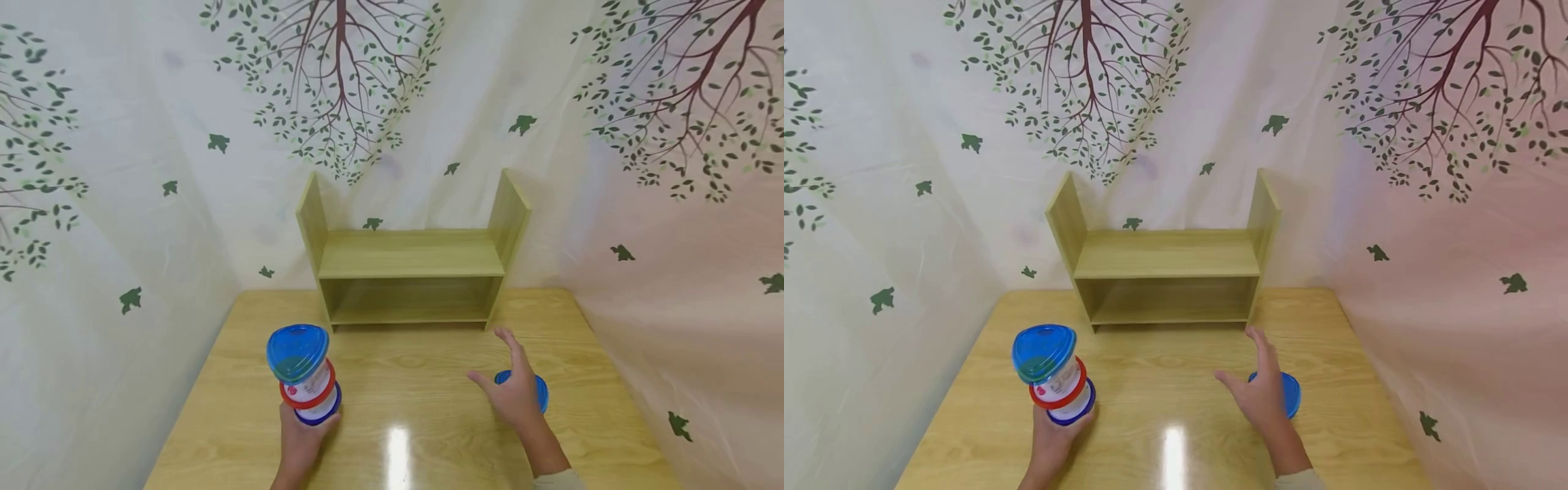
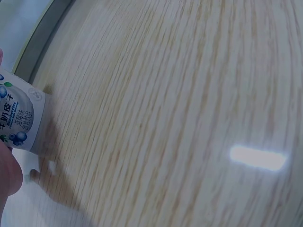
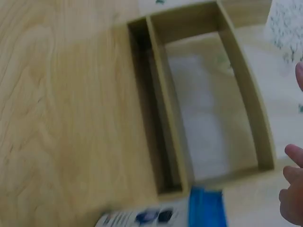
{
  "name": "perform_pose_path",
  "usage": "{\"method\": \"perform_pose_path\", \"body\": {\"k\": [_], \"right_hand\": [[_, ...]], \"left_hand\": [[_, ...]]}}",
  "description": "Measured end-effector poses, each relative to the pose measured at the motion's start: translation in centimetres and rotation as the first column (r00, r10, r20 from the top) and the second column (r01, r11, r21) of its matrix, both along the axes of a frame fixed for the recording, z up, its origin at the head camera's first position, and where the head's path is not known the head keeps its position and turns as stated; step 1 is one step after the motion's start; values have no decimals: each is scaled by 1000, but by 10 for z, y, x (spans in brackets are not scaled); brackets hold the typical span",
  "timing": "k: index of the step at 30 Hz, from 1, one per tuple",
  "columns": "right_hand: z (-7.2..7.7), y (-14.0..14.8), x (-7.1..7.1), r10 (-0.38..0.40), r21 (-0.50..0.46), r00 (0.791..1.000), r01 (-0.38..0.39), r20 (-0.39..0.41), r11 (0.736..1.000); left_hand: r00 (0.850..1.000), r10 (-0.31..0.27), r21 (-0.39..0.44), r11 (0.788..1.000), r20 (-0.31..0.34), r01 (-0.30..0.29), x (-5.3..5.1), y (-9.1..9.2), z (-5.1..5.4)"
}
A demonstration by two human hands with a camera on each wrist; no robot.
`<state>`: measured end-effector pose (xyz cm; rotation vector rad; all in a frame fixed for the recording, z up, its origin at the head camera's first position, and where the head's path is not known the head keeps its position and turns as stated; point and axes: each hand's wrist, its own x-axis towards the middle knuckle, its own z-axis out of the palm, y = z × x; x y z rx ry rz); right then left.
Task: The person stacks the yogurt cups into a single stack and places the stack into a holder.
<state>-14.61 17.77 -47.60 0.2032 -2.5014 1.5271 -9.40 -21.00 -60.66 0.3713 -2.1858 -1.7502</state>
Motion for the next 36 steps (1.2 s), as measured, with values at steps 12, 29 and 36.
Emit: {"method": "perform_pose_path", "body": {"k": [12,29,36], "right_hand": [[-26,54,-2,-114,98,960,91,255,991],[-51,63,5,-153,55,898,142,413,988],[-57,65,3,-148,72,881,130,449,989]], "left_hand": [[1000,4,-11,1000,4,-4,-2,-3,0],[996,6,13,1000,94,-7,2,1,1],[998,7,9,1000,54,-7,-1,-2,2]]}}
